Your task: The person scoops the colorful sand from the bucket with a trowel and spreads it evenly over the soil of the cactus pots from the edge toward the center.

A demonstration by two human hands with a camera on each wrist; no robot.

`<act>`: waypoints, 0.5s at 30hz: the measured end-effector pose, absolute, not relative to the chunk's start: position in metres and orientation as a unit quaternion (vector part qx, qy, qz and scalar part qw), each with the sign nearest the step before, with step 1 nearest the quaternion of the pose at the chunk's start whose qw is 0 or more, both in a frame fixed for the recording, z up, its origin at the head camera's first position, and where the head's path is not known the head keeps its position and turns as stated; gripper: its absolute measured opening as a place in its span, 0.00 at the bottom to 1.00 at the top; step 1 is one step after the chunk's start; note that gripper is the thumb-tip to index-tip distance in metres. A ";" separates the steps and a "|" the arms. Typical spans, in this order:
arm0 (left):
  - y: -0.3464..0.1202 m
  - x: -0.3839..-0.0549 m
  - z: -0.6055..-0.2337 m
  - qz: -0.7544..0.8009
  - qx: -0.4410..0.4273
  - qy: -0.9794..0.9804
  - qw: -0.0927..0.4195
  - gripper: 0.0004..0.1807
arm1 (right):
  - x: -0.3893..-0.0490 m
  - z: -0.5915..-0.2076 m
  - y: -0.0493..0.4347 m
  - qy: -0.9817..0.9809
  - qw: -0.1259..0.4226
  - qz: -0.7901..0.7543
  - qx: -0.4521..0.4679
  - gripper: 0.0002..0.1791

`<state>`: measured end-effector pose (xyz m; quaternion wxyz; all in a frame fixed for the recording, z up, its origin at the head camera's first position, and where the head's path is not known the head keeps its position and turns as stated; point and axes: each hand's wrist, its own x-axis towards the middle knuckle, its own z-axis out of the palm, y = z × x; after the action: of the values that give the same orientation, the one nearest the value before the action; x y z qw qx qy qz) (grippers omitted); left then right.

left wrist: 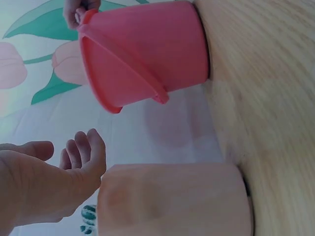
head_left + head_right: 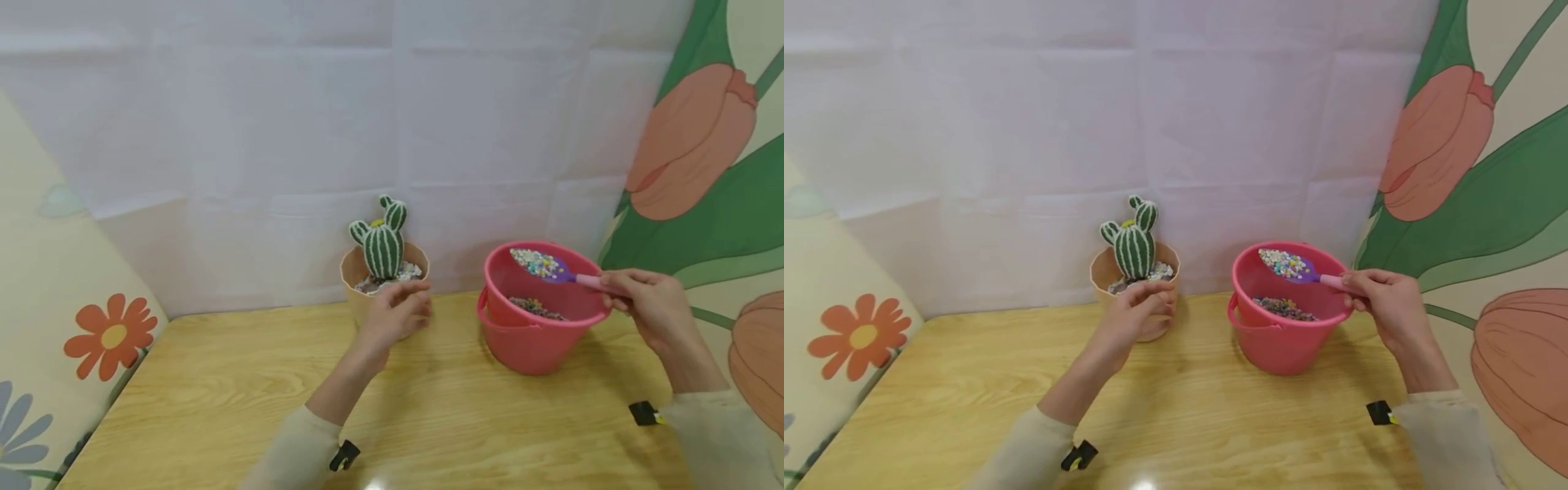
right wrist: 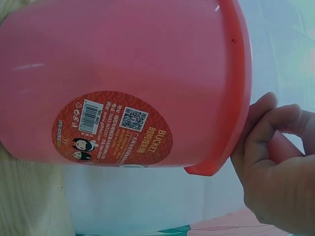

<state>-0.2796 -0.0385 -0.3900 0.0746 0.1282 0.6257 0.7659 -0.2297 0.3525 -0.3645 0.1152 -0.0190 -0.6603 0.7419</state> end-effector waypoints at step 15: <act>-0.070 -0.270 -0.379 0.675 0.169 0.717 -0.040 0.16 | -0.224 -0.358 0.351 -0.708 0.116 0.694 -0.060 0.08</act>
<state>-0.2701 -0.0699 -0.3790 -0.0396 0.1688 0.7173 0.6748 -0.2244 0.3507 -0.3583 0.1157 -0.0602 -0.7083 0.6937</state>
